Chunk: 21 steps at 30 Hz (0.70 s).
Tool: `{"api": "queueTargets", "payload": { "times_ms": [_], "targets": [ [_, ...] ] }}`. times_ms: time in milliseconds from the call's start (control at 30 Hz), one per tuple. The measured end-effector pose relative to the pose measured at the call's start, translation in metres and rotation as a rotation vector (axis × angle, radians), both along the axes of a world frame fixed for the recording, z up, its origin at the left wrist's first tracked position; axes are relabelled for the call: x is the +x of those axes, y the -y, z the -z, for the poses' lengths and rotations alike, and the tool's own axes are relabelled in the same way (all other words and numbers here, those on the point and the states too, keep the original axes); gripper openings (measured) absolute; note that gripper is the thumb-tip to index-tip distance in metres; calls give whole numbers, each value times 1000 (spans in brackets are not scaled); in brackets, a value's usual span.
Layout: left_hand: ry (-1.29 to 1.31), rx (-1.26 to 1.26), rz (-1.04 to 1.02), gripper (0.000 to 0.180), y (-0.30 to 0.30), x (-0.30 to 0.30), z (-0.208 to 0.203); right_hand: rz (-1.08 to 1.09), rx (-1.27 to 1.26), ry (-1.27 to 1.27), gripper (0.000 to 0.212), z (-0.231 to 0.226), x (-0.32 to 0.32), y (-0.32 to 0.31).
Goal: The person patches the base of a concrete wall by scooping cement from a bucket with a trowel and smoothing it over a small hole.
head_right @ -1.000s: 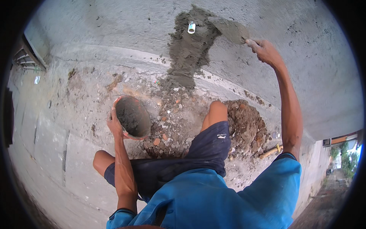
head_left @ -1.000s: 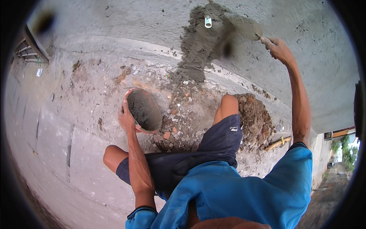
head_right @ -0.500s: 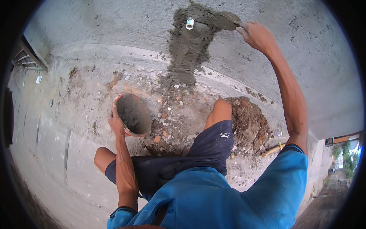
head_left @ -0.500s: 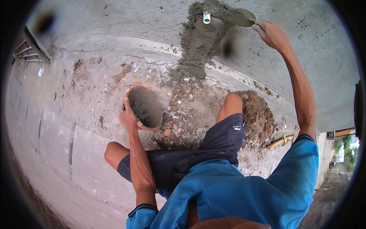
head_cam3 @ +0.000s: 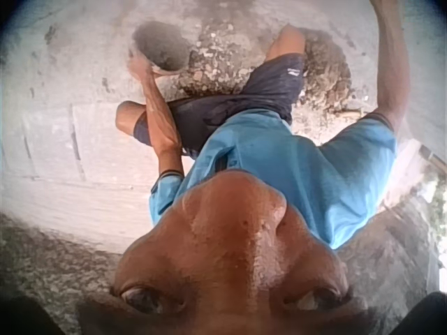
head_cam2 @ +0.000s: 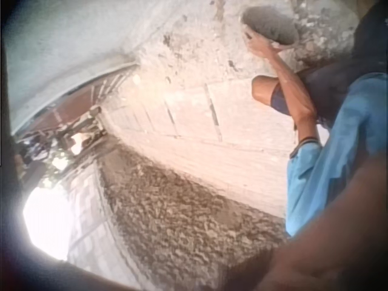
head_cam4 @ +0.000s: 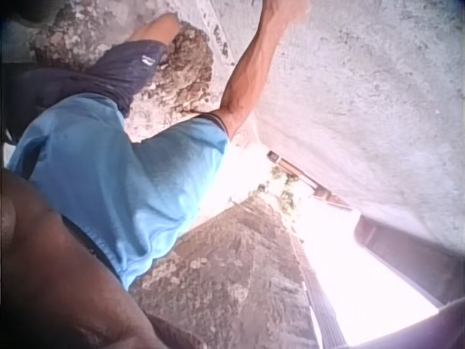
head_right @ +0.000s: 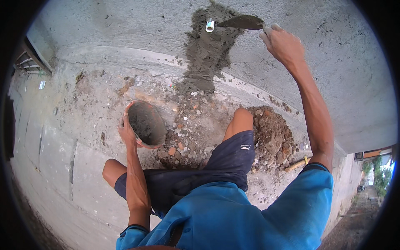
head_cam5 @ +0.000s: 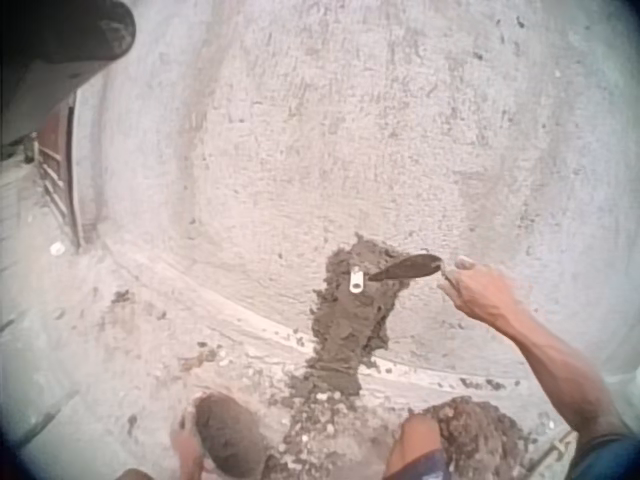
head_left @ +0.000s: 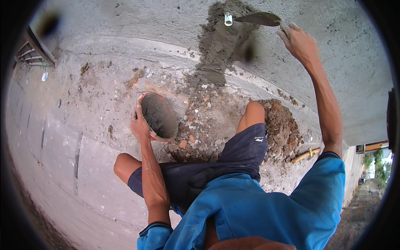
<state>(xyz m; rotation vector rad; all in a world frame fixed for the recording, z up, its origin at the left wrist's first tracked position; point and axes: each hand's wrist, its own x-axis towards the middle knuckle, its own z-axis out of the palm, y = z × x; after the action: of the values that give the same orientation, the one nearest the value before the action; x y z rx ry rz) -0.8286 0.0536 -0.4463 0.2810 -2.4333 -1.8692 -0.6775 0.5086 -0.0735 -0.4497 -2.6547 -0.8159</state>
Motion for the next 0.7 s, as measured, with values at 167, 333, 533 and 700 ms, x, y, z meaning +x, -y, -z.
{"api": "queueTargets", "payload": {
  "times_ms": [167, 333, 533, 700],
  "targets": [
    [-14, -6, 38, 57, 3, 2, -3, 28, 20, -164, 40, 9, 6, 2],
    [-25, 78, 7, 54, 3, 0, -1, -138, -9, -264, 43, 3, 20, -31],
    [15, 74, 20, 52, 1, 0, -1, 94, -883, -87, 51, 9, 12, -17],
    [-58, 90, 34, 48, 3, -2, 5, 50, -1057, -87, 54, 43, -2, -18]
  ]
}}
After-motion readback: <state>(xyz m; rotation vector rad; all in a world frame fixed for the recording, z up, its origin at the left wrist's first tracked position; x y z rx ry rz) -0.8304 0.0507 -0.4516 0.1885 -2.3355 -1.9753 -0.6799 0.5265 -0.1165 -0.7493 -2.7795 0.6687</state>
